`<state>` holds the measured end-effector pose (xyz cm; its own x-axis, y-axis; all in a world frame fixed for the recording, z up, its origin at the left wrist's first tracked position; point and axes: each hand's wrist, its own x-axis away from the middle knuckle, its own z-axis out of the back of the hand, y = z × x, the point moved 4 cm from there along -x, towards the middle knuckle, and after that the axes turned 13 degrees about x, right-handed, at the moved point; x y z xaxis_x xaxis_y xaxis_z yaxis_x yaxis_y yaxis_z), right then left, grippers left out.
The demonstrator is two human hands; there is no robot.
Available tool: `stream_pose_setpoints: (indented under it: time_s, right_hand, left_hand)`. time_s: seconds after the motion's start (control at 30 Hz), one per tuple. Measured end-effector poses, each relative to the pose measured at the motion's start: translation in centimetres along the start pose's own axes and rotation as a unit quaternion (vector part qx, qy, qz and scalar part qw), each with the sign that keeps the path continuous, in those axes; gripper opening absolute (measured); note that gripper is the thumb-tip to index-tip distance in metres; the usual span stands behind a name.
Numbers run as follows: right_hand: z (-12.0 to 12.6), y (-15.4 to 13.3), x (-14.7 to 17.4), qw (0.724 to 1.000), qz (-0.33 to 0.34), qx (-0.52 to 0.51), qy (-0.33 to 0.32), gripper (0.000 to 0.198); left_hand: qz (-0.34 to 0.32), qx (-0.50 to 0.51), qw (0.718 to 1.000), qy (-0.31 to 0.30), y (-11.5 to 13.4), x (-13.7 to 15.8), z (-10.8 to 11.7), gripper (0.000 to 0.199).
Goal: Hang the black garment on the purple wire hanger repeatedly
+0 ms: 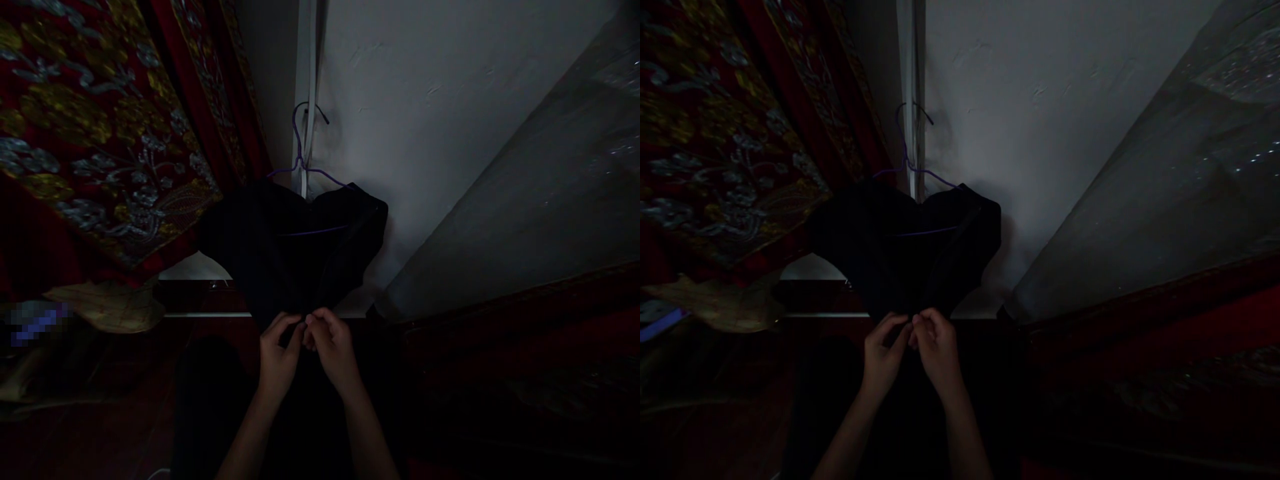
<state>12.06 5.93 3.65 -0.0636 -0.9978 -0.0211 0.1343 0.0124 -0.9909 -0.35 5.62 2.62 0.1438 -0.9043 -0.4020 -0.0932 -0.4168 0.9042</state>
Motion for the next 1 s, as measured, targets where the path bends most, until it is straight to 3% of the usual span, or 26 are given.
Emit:
stream_pose_setpoints:
  time_s: [0.17, 0.27, 0.4, 0.53, 0.7, 0.8, 0.87, 0.93, 1.0]
  right_hand:
    - [-0.2, -0.3, -0.2, 0.993, -0.082, -0.082, -0.03, 0.038]
    - [0.0, -2.0, -1.5, 0.99, -0.099, -0.097, -0.036, 0.038]
    - [0.6, -7.5, -5.4, 0.994, -0.038, -0.092, -0.033, 0.032]
    - [0.7, -13.6, -10.2, 0.997, 0.03, -0.069, -0.018, 0.02]
    - [0.3, -16.8, -12.7, 0.996, 0.062, -0.061, -0.023, 0.021]
    - [0.5, -16.5, -11.9, 0.992, 0.106, -0.054, -0.029, 0.025]
    - [0.8, -16.0, -11.0, 0.991, 0.124, -0.05, -0.02, 0.026]
    - [1.1, -15.9, -10.3, 0.99, 0.136, -0.041, -0.016, 0.026]
    - [1.3, -16.2, -9.6, 0.987, 0.158, -0.033, -0.01, 0.024]
  left_hand:
    - [-0.007, -0.017, 1.0, -0.002, -0.2, -0.1, 0.0, 0.007]
    - [-0.03, -0.036, 0.999, 0.008, -0.1, -0.1, -0.1, 0.009]
    - [-0.067, -0.059, 0.995, 0.034, -0.7, 0.4, -0.6, 0.009]
    - [-0.072, -0.083, 0.994, 0.026, -3.0, 1.6, -1.5, 0.011]
    - [-0.062, -0.09, 0.994, -0.011, -4.4, 2.1, -1.8, 0.014]
    - [-0.054, -0.09, 0.993, -0.054, -2.3, -0.5, -1.3, 0.006]
    - [-0.071, -0.087, 0.991, -0.079, 0.7, -3.8, -1.0, 0.023]
    - [-0.146, -0.074, 0.985, -0.058, 4.8, -7.9, -0.7, 0.036]
    - [-0.228, -0.081, 0.969, -0.048, 8.8, -11.7, -0.8, 0.036]
